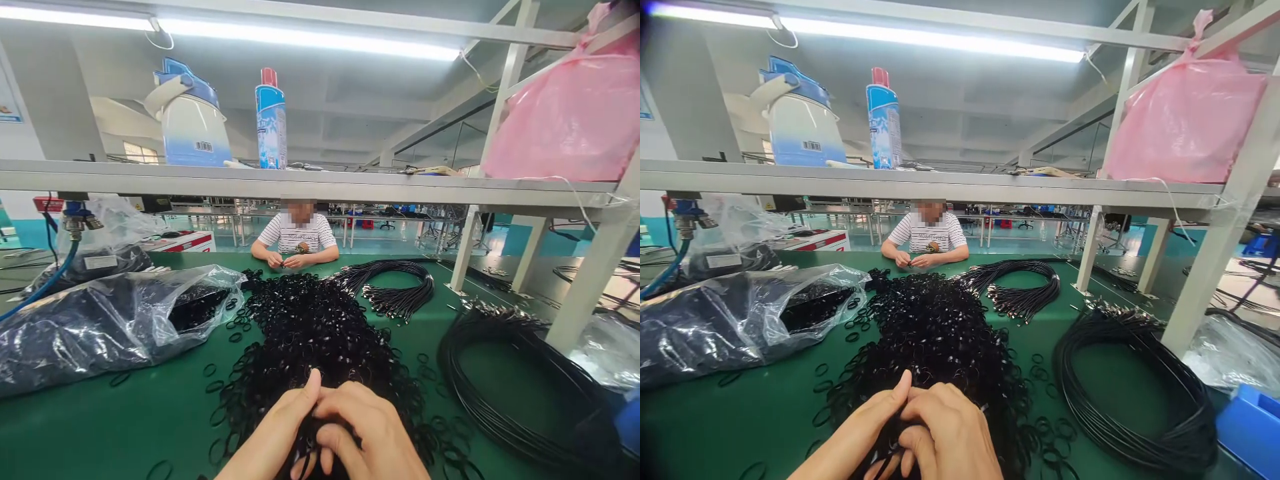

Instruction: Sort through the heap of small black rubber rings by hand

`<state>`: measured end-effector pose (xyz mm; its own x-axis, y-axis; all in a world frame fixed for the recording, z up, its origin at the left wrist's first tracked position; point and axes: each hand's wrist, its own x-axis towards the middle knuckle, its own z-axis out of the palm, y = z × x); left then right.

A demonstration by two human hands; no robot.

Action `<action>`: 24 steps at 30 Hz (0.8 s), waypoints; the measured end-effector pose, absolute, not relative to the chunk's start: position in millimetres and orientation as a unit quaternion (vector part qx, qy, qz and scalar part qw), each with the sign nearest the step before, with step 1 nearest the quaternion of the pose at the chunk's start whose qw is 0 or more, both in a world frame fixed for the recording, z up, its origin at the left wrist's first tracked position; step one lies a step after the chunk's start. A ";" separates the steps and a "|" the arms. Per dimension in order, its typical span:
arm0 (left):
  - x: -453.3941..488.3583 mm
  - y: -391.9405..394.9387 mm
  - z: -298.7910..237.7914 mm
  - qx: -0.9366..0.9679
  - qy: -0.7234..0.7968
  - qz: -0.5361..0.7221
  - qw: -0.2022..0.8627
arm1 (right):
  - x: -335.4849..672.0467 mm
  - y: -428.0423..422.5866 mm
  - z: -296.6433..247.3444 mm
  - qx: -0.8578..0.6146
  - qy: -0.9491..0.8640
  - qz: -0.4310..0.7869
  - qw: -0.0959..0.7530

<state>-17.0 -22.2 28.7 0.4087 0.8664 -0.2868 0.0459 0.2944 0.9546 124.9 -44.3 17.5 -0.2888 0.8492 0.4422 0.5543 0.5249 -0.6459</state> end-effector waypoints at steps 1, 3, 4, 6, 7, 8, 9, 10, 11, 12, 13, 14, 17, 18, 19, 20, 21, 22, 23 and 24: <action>-16.7 -21.7 28.1 0.516 0.443 0.303 0.668 | 125.4 -44.2 17.3 -0.455 -0.777 0.187 0.392; -17.7 -20.2 28.2 0.537 0.423 0.310 0.661 | 127.7 -43.3 17.8 -0.474 -0.758 0.185 0.409; -18.7 -19.3 28.8 0.548 0.413 0.316 0.655 | 129.1 -42.5 18.6 -0.489 -0.740 0.191 0.420; -21.0 -17.4 30.5 0.570 0.404 0.318 0.641 | 131.5 -40.9 20.8 -0.507 -0.705 0.229 0.440; -22.0 -16.5 31.2 0.583 0.406 0.314 0.630 | 132.3 -40.1 21.7 -0.510 -0.690 0.252 0.448; -22.9 -15.5 31.5 0.595 0.410 0.309 0.618 | 132.7 -39.3 22.5 -0.509 -0.678 0.274 0.454; -23.4 -14.4 31.2 0.606 0.416 0.304 0.606 | 133.0 -38.6 22.8 -0.507 -0.670 0.289 0.459; -23.8 -13.4 30.4 0.614 0.421 0.300 0.596 | 133.1 -37.9 22.8 -0.506 -0.665 0.296 0.463; -24.0 -12.4 29.0 0.620 0.425 0.295 0.590 | 133.1 -37.3 22.5 -0.509 -0.662 0.296 0.464; -24.0 -11.4 27.1 0.623 0.426 0.293 0.587 | 133.0 -36.8 21.9 -0.513 -0.663 0.291 0.462; -24.0 -10.5 25.0 0.625 0.424 0.292 0.586 | 133.0 -36.4 21.3 -0.517 -0.666 0.287 0.455; -24.0 -9.8 22.8 0.628 0.421 0.289 0.587 | 132.9 -36.0 20.7 -0.522 -0.670 0.282 0.446; -24.2 -8.3 17.1 0.635 0.416 0.288 0.584 | 132.6 -35.4 19.3 -0.536 -0.678 0.270 0.425; -24.4 -7.9 15.9 0.636 0.414 0.286 0.584 | 132.7 -35.1 19.0 -0.542 -0.675 0.266 0.424; -24.7 -7.6 15.0 0.637 0.413 0.284 0.586 | 133.0 -34.8 18.7 -0.550 -0.670 0.262 0.425; -25.0 -7.2 14.6 0.637 0.412 0.281 0.588 | 133.7 -34.3 18.5 -0.558 -0.663 0.256 0.429; -25.4 -6.8 14.4 0.637 0.413 0.276 0.589 | 134.9 -33.7 18.4 -0.566 -0.656 0.248 0.433; -25.8 -6.4 14.4 0.637 0.418 0.273 0.587 | 136.5 -33.1 18.5 -0.574 -0.648 0.239 0.439; -26.4 -6.1 14.5 0.636 0.426 0.274 0.582 | 138.5 -32.4 18.9 -0.579 -0.642 0.231 0.446; -27.0 -5.8 14.7 0.636 0.433 0.276 0.576 | 140.7 -32.0 19.5 -0.582 -0.637 0.222 0.454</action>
